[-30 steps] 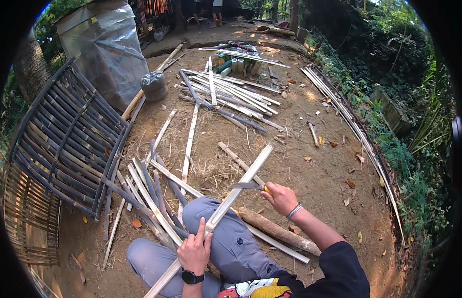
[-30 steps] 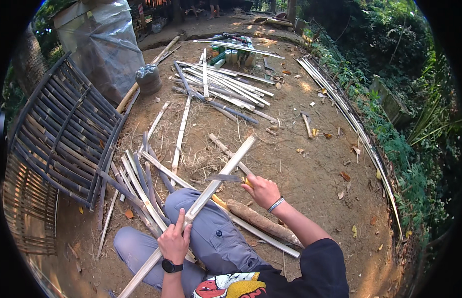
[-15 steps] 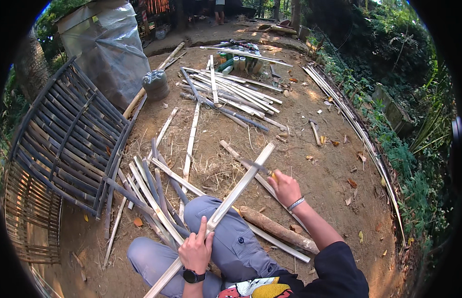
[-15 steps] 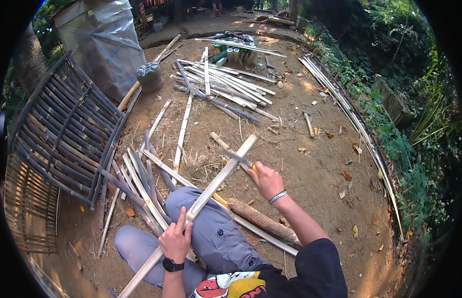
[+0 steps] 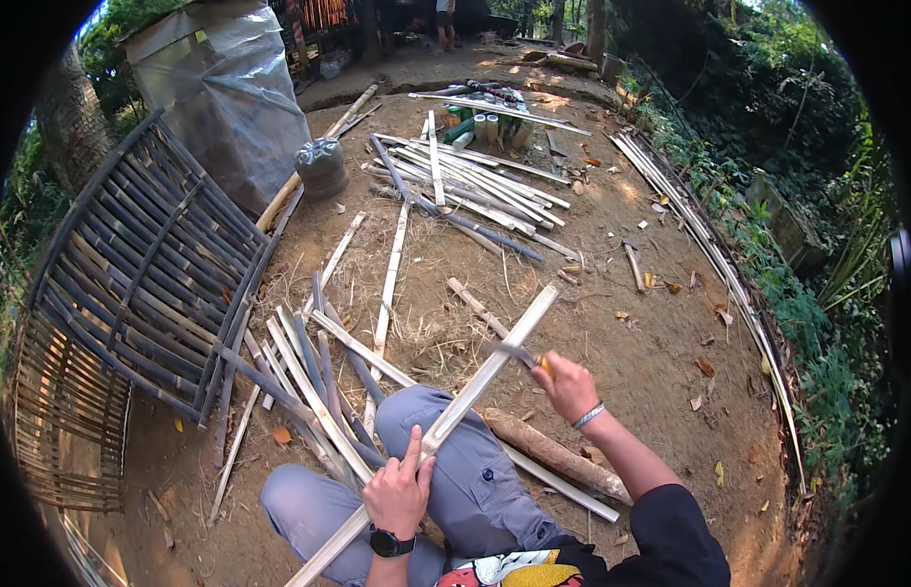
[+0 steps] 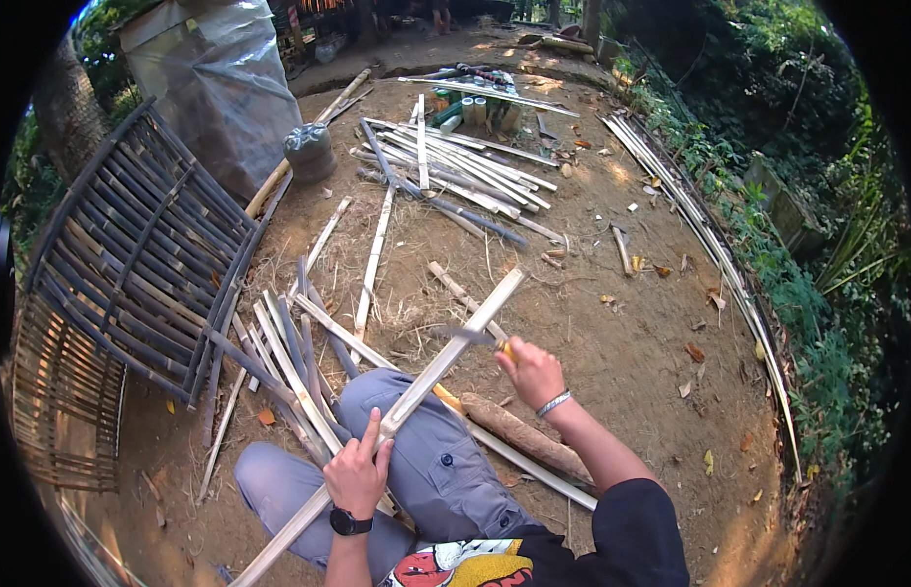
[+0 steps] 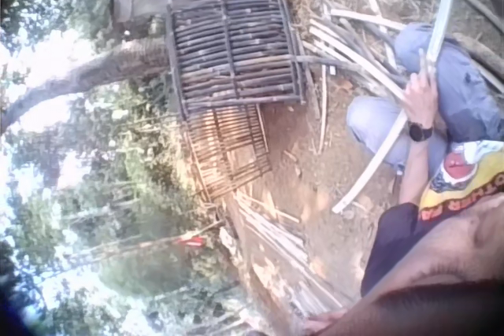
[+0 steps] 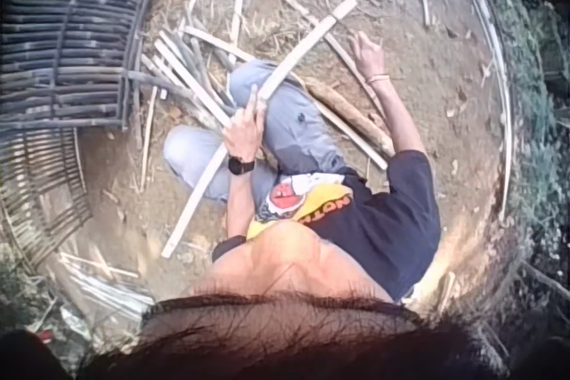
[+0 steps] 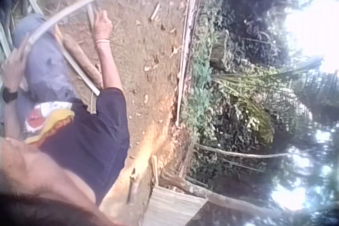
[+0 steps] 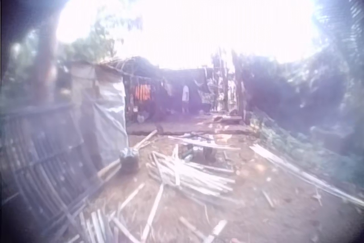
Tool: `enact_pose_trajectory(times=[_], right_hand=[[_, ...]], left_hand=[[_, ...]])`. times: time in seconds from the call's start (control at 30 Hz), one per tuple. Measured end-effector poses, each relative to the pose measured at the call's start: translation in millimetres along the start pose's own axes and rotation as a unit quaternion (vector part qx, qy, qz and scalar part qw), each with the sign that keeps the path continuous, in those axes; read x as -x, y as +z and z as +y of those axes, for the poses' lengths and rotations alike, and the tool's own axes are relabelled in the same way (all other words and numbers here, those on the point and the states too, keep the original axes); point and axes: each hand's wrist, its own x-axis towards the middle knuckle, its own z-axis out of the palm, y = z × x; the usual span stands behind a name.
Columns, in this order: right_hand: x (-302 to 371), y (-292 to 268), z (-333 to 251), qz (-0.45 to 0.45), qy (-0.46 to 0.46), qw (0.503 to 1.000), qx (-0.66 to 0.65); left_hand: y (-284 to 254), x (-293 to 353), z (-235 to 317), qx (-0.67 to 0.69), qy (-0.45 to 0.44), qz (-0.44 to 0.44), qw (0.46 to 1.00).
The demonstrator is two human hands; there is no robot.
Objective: The person uses a knife to shave and strip thin layers of bark from a bamboo pole while sitting outdoors.
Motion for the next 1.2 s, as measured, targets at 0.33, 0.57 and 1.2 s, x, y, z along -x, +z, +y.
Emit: enact_pose_trajectory(times=[0.33, 0.57, 1.2], right_hand=[[-2.8, 3.1, 2.3, 0.040, -0.044, 0.998, 0.016], [6.6, 9.8, 5.4, 0.011, -0.055, 0.998, 0.033], [-13.7, -3.7, 26.1, 0.018, -0.056, 0.996, 0.066]], left_hand=[[3.2, -1.4, -1.2, -0.014, 0.002, 0.005, 1.000], [2.0, 1.0, -5.0, -0.015, 0.006, -0.002, 1.000], [-3.7, -1.8, -0.5, 0.001, -0.003, -0.018, 1.000]])
